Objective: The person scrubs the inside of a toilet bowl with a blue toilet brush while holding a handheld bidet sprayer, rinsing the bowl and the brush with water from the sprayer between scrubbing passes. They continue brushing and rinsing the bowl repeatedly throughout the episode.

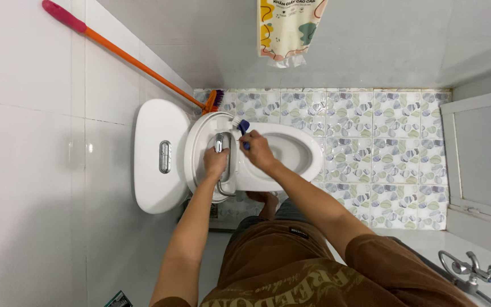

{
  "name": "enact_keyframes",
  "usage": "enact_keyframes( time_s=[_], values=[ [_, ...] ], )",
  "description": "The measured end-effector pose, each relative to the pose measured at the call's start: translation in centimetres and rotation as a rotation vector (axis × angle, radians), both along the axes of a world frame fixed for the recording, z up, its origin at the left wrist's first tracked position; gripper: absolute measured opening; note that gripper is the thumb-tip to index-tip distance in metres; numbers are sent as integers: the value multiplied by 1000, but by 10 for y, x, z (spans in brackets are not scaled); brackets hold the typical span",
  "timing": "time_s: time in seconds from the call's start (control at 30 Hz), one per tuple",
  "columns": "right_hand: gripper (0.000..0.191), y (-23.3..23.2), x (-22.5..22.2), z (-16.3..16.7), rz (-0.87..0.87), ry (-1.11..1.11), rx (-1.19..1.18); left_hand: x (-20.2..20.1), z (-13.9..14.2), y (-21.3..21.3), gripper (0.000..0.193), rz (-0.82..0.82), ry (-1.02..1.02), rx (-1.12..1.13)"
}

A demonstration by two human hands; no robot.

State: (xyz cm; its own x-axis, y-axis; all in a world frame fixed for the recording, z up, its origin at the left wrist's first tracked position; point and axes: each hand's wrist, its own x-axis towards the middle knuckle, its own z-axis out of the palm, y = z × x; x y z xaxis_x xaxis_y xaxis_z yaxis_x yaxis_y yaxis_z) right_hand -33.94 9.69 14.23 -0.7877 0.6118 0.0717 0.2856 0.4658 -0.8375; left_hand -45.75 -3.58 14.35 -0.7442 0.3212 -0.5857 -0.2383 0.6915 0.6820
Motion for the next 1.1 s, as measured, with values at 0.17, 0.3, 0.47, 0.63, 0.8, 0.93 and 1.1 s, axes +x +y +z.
enact_keyframes(
  time_s=[0.17,0.3,0.47,0.63,0.8,0.93,1.1],
  values=[
    [14,39,-6,-24,-34,16,-68,7,-5,-3,23,-60,-20,-20],
    [15,41,-12,-32,-26,-11,-102,8,-5,-5,24,-103,-57,-13],
    [21,23,-3,-50,71,-73,-107,12,-1,-6,25,-133,-54,-47],
    [18,35,1,-61,-70,46,-197,15,2,-8,25,-145,-69,-4],
    [16,37,4,-61,-4,3,-179,16,0,-9,23,-105,-79,6],
    [18,38,5,-57,58,-132,-261,17,-3,-7,20,-119,-91,-12],
    [16,29,3,-58,-42,135,-141,19,-9,-4,20,-162,-138,-13]
  ],
)
